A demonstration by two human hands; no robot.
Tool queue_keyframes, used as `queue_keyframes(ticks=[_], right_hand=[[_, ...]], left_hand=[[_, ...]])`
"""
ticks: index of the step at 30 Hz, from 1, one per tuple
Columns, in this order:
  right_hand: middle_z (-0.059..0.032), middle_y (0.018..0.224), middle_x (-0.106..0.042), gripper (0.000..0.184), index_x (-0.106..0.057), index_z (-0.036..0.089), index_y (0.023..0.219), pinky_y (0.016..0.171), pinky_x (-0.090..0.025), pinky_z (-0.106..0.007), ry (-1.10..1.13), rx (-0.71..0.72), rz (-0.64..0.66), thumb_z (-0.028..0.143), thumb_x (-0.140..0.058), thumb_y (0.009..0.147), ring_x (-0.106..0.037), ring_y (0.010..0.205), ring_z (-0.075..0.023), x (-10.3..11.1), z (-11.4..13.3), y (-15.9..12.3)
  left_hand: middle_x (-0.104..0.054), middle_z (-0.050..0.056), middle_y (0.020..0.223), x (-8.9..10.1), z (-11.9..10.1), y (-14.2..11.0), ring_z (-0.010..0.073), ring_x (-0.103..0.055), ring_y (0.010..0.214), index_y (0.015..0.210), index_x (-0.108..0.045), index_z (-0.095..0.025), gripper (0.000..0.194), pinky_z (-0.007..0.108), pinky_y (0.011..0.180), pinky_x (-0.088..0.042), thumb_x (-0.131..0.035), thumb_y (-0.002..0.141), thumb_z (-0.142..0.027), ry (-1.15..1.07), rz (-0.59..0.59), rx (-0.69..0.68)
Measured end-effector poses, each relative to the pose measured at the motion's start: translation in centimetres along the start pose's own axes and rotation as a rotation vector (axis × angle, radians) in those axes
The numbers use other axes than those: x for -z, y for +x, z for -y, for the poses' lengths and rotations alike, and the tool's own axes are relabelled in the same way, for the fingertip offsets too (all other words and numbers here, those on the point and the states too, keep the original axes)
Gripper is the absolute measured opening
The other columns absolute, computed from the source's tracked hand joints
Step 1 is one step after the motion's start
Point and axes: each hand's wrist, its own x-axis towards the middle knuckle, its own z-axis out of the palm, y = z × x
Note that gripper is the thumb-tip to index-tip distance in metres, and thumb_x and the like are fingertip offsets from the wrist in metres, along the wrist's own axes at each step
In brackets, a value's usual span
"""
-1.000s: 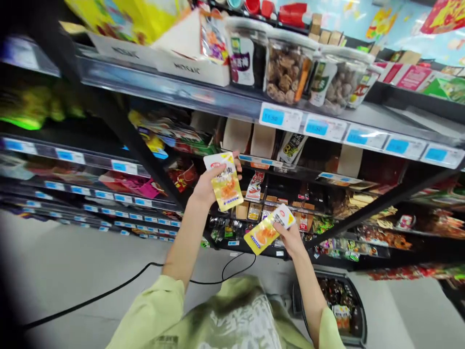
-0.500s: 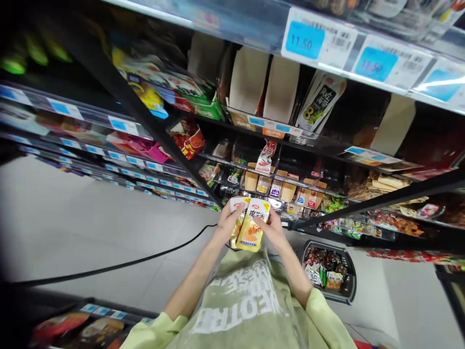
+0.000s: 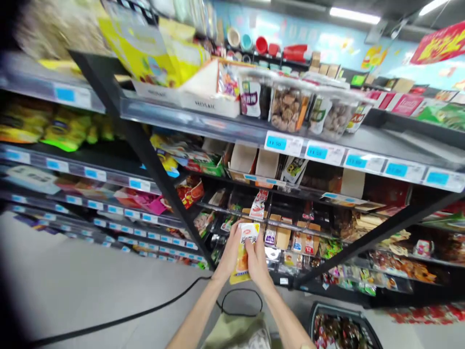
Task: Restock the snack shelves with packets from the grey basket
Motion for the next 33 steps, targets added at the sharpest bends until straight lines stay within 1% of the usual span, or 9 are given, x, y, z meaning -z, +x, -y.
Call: queue_keyframes(ticks=[4, 7, 10, 15, 17, 21, 24, 30, 33], right_hand=[[-0.0094, 0.136, -0.066, 0.059, -0.049, 0.023, 0.148, 0.123, -0.034, -0.041, -0.052, 0.126, 0.027, 0.055, -0.056, 0.099, -0.053, 0.138, -0.0267, -0.1, 3.3, 2.9], [-0.0074, 0.131, -0.067, 0.053, -0.051, 0.024, 0.145, 0.115, -0.043, -0.038, -0.038, 0.187, 0.085, 0.049, -0.057, 0.099, -0.060, 0.126, -0.0252, 0.3, 6.5, 4.5], [-0.0046, 0.125, -0.069, 0.045, -0.057, 0.023, 0.138, 0.108, -0.047, -0.035, -0.062, 0.310, 0.189, 0.041, -0.060, 0.097, -0.063, 0.115, -0.0227, 1.1, 10.1, 6.2], [-0.0057, 0.106, -0.077, 0.043, -0.072, 0.017, 0.120, 0.091, -0.057, -0.037, -0.267, 0.556, 0.400, 0.039, -0.079, 0.084, -0.069, 0.094, -0.0240, 2.6, 16.0, 10.6], [-0.0061, 0.101, -0.078, 0.037, -0.076, 0.017, 0.112, 0.087, -0.058, -0.037, -0.297, 0.650, 0.368, 0.040, -0.081, 0.083, -0.071, 0.088, -0.0238, 2.7, 17.2, 12.9], [-0.0075, 0.105, -0.080, 0.028, -0.077, 0.020, 0.106, 0.092, -0.059, -0.037, -0.301, 0.970, 0.121, 0.040, -0.079, 0.085, -0.075, 0.094, -0.0244, 2.4, 17.6, 17.5], [-0.0085, 0.105, -0.081, 0.030, -0.077, 0.021, 0.106, 0.091, -0.060, -0.037, -0.331, 1.034, 0.046, 0.044, -0.074, 0.088, -0.077, 0.095, -0.0247, 1.9, 16.9, 20.9], [-0.0103, 0.101, -0.082, 0.038, -0.077, 0.020, 0.100, 0.098, -0.058, -0.047, -0.385, 0.764, -0.033, 0.054, -0.077, 0.082, -0.076, 0.101, -0.0319, 0.0, 16.8, 25.7], [-0.0091, 0.103, -0.081, 0.045, -0.076, 0.020, 0.105, 0.102, -0.055, -0.047, -0.340, 0.677, -0.092, 0.054, -0.082, 0.077, -0.073, 0.109, -0.0328, -0.9, 16.9, 26.5]], left_hand=[[-0.071, 0.011, 0.128, 0.0, -3.1, 2.1, 0.0256, -0.071, 0.110, 0.139, -0.053, -0.024, 0.052, 0.036, 0.094, -0.056, -0.051, 0.100, -0.059, 0.061, 0.029, -0.158], [-0.076, 0.009, 0.116, 0.1, -6.2, 3.3, 0.0242, -0.073, 0.095, 0.133, -0.058, -0.023, 0.043, 0.035, 0.088, -0.057, -0.056, 0.099, -0.051, 0.135, 0.047, -0.332], [-0.078, 0.008, 0.104, 0.5, -9.0, 5.3, 0.0232, -0.074, 0.087, 0.115, -0.065, -0.023, 0.032, 0.033, 0.082, -0.058, -0.054, 0.101, -0.050, 0.227, -0.025, -0.530], [-0.078, 0.010, 0.096, 1.2, -12.4, 10.8, 0.0231, -0.073, 0.084, 0.104, -0.068, -0.022, 0.043, 0.036, 0.079, -0.058, -0.043, 0.104, -0.056, 0.351, -0.035, -0.963], [-0.077, 0.010, 0.092, 1.2, -13.8, 12.9, 0.0226, -0.071, 0.084, 0.100, -0.068, -0.022, 0.045, 0.037, 0.080, -0.057, -0.040, 0.106, -0.056, 0.369, -0.016, -1.128], [-0.077, 0.008, 0.092, 1.0, -16.3, 15.3, 0.0225, -0.064, 0.093, 0.101, -0.069, -0.022, 0.040, 0.039, 0.088, -0.054, -0.042, 0.108, -0.051, 0.390, -0.007, -1.288], [-0.077, 0.008, 0.104, 1.4, -16.9, 16.4, 0.0221, -0.065, 0.104, 0.107, -0.069, -0.021, 0.023, 0.039, 0.096, -0.053, -0.053, 0.106, -0.037, 0.412, -0.005, -1.284], [-0.074, 0.014, 0.110, 3.2, -16.4, 20.1, 0.0255, -0.072, 0.097, 0.115, -0.067, -0.015, 0.023, 0.041, 0.094, -0.058, -0.057, 0.096, -0.022, 0.598, -0.142, -0.872], [-0.076, 0.017, 0.105, 3.8, -17.3, 21.3, 0.0318, -0.073, 0.100, 0.106, -0.071, -0.013, 0.021, 0.047, 0.096, -0.057, -0.058, 0.093, -0.024, 0.763, -0.184, -0.809]])
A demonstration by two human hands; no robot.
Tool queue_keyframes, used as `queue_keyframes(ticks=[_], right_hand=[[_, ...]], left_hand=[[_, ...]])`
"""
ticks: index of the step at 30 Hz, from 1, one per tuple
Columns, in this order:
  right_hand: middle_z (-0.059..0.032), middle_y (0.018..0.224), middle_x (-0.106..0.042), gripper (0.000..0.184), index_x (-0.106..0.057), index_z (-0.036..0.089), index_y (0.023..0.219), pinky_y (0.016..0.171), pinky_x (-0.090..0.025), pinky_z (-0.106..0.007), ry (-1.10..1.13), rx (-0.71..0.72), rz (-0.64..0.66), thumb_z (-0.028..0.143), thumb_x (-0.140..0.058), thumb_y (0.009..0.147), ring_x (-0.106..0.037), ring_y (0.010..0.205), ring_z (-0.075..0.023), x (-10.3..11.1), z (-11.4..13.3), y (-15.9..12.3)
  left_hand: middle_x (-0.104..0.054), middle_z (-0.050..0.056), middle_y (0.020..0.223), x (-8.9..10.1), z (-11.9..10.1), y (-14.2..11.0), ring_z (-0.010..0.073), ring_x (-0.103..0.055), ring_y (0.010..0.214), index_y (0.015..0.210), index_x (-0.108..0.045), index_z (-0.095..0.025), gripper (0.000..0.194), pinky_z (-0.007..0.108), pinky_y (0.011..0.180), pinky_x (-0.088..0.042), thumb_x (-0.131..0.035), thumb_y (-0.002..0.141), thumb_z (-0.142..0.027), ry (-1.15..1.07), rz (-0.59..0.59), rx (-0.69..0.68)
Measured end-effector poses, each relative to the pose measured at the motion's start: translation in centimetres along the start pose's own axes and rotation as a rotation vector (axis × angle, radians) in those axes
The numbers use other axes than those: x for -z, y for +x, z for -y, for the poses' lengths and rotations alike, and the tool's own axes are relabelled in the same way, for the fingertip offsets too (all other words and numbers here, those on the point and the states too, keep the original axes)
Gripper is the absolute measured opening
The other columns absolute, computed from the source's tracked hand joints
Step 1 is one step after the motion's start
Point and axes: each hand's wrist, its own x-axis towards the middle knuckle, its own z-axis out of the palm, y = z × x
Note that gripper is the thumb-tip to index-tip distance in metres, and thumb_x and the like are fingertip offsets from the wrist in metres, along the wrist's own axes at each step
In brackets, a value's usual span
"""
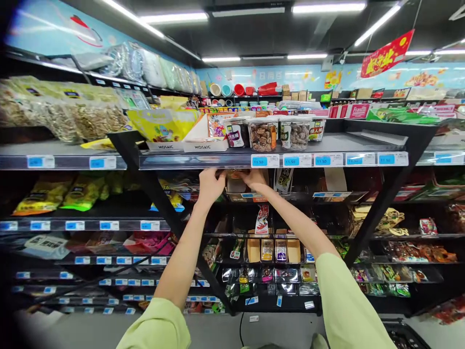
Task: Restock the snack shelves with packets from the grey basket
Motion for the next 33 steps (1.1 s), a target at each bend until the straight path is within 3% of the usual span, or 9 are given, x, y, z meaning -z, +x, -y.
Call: queue_keyframes(ticks=[5, 10, 15, 19, 24, 29, 33], right_hand=[[-0.0070, 0.098, -0.080, 0.041, -0.075, 0.019, 0.105, 0.097, -0.058, -0.042, 0.067, -0.054, -0.051, 0.050, -0.080, 0.080, -0.074, 0.101, -0.0283, -1.1, -0.3, -0.5], [-0.0081, 0.100, -0.080, 0.029, -0.075, 0.018, 0.103, 0.093, -0.059, -0.040, 0.006, -0.074, 0.004, 0.040, -0.079, 0.085, -0.075, 0.097, -0.0272, -0.7, 0.0, -1.3], [-0.0108, 0.115, -0.079, 0.041, -0.073, 0.018, 0.113, 0.096, -0.058, -0.038, -0.221, -0.070, 0.219, 0.024, -0.087, 0.075, -0.073, 0.112, -0.0303, 0.1, 1.2, -1.4], [-0.0158, 0.122, -0.076, 0.048, -0.071, 0.014, 0.118, 0.095, -0.058, -0.040, -0.359, -0.070, 0.414, 0.028, -0.088, 0.075, -0.072, 0.111, -0.0334, 0.8, 2.5, -1.0], [-0.0147, 0.131, -0.073, 0.050, -0.069, 0.016, 0.126, 0.102, -0.054, -0.041, -0.326, 0.082, 0.579, 0.032, -0.083, 0.082, -0.069, 0.119, -0.0317, 2.4, 3.3, -1.3], [-0.0155, 0.145, -0.064, 0.058, -0.056, 0.015, 0.143, 0.116, -0.045, -0.047, -0.239, 0.176, 0.426, 0.027, -0.075, 0.089, -0.060, 0.134, -0.0301, 5.5, 4.4, -4.8], [-0.0102, 0.140, -0.067, 0.044, -0.060, 0.024, 0.139, 0.114, -0.049, -0.053, -0.078, 0.168, 0.170, 0.033, -0.063, 0.097, -0.061, 0.131, -0.0287, 9.0, 6.1, -12.7]], left_hand=[[-0.078, 0.015, 0.111, 0.9, -0.2, 0.7, 0.0332, -0.072, 0.109, 0.116, -0.070, -0.015, 0.029, 0.045, 0.100, -0.055, -0.058, 0.093, -0.028, 0.008, 0.091, -0.017], [-0.076, 0.016, 0.120, 0.2, 0.2, 0.6, 0.0364, -0.066, 0.122, 0.122, -0.068, -0.016, 0.034, 0.051, 0.113, -0.047, -0.056, 0.095, -0.034, 0.074, 0.162, 0.043], [-0.076, 0.014, 0.116, -0.6, 1.2, 0.7, 0.0377, -0.065, 0.120, 0.133, -0.062, -0.017, 0.046, 0.055, 0.112, -0.048, -0.061, 0.089, -0.028, 0.209, 0.306, 0.135], [-0.074, 0.014, 0.125, -0.3, 1.3, 0.2, 0.0369, -0.060, 0.128, 0.142, -0.059, -0.019, 0.053, 0.053, 0.113, -0.048, -0.060, 0.090, -0.026, 0.216, 0.404, 0.070], [-0.067, 0.014, 0.141, 0.5, 0.9, -0.2, 0.0328, -0.057, 0.135, 0.140, -0.063, -0.017, 0.049, 0.049, 0.120, -0.042, -0.052, 0.092, -0.015, 0.257, 0.524, -0.058], [-0.069, 0.016, 0.136, 1.0, 1.1, -0.5, 0.0311, -0.062, 0.130, 0.139, -0.063, -0.014, 0.046, 0.048, 0.118, -0.044, -0.048, 0.095, -0.015, 0.237, 0.552, -0.084], [-0.060, 0.016, 0.146, 2.3, 0.1, -2.4, 0.0319, -0.053, 0.139, 0.147, -0.054, -0.016, 0.054, 0.049, 0.122, -0.040, -0.053, 0.093, -0.016, 0.195, 0.488, -0.121]])
